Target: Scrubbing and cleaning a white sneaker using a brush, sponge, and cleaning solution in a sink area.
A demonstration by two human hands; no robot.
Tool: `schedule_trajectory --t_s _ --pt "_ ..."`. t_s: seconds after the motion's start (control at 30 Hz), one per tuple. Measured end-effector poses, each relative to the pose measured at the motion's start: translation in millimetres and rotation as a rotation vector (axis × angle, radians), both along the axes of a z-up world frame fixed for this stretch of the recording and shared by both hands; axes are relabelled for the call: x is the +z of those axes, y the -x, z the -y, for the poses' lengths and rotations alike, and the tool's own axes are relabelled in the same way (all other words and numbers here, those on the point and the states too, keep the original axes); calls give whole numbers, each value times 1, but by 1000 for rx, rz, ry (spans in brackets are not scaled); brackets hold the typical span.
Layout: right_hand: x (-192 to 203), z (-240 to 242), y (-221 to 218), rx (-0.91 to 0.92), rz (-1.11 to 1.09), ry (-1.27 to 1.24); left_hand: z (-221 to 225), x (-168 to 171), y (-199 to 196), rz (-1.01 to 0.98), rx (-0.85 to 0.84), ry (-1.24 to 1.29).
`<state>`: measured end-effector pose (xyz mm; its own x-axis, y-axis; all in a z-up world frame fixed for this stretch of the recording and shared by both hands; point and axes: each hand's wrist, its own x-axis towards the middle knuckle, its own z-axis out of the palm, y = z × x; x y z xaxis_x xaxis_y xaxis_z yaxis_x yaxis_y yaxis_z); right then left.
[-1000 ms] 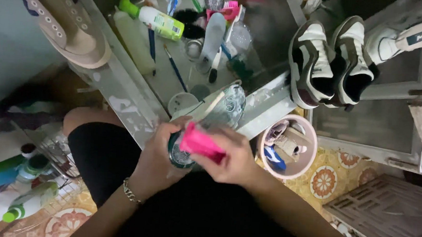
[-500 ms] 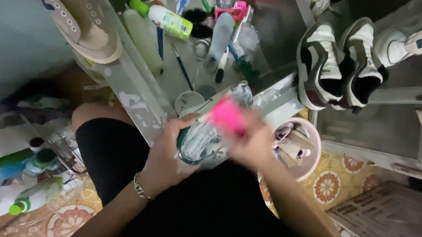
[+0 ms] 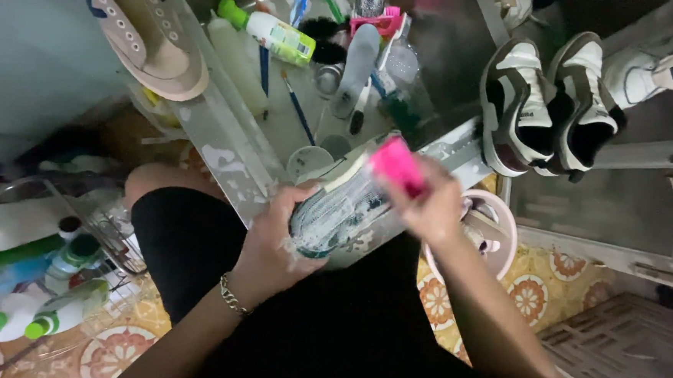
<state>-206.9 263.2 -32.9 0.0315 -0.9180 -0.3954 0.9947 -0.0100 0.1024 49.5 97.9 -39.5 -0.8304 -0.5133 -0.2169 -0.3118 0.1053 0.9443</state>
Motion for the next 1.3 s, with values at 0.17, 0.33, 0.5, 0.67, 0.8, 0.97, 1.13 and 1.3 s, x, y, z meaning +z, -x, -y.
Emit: schedule_trajectory --t_s 0.17,0.33,0.5,0.67,0.8,0.97,1.13,1.3 --pt "14 -25 -89 -95 -2260 -175 -12 -12 10 -184 162 132" --pt "22 -25 -20 125 -2005 -990 -9 2 2 -117 69 50" --pt "-34 -61 -82 -286 -2268 -550 2 33 19 154 150 -168" --pt "35 3 -56 -561 -2022 187 -7 25 9 -15 82 -162" --pt "-39 -65 -40 -488 -2166 -143 4 49 22 86 256 -142" --pt "-15 -20 -74 -753 -2107 226 1 23 9 33 73 -18" --pt "-20 -39 -45 -466 -2102 -272 -1 22 10 9 128 60" --pt "2 -34 -79 -590 -2101 -10 -2 8 4 -42 46 153"
